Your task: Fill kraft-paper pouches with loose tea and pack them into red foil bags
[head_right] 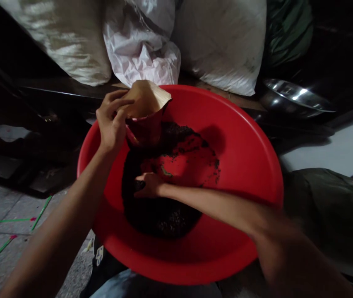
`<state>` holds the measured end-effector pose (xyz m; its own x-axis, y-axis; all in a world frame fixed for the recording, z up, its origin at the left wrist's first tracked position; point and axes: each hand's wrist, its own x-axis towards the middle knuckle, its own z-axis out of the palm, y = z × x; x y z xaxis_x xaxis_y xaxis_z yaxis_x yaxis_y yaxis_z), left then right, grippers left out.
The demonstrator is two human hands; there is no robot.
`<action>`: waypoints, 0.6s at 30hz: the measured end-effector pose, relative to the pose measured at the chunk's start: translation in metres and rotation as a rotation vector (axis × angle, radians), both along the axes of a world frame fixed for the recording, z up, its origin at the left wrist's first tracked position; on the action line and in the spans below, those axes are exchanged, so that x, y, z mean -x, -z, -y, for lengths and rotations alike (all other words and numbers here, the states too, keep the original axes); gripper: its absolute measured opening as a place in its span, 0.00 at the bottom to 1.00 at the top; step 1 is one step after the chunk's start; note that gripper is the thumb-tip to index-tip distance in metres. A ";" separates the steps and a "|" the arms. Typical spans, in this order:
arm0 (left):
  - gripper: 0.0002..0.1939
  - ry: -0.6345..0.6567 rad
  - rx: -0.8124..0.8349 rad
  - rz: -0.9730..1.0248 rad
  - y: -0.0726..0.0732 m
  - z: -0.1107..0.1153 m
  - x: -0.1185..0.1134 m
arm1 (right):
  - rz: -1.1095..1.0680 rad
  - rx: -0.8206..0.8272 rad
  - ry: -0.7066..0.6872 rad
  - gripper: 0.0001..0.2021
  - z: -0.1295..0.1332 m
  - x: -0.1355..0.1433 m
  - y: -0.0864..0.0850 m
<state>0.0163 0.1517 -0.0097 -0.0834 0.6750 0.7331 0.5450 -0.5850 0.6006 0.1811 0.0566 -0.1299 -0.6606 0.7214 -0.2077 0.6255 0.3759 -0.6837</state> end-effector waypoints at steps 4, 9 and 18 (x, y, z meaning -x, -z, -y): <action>0.17 0.098 -0.023 0.075 -0.006 0.010 0.000 | -0.151 0.100 -0.044 0.20 0.012 -0.017 -0.027; 0.23 0.201 -0.012 -0.063 -0.022 0.013 0.000 | -0.487 0.035 -0.037 0.15 0.004 -0.035 -0.126; 0.25 0.142 -0.013 -0.070 -0.022 0.012 -0.002 | -0.986 -0.462 0.220 0.06 -0.087 -0.018 -0.235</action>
<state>0.0184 0.1396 0.0120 0.0642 0.6667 0.7426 0.4967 -0.6667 0.5556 0.1991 0.1435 0.1048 -0.2362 0.7161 0.6569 -0.0306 0.6702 -0.7416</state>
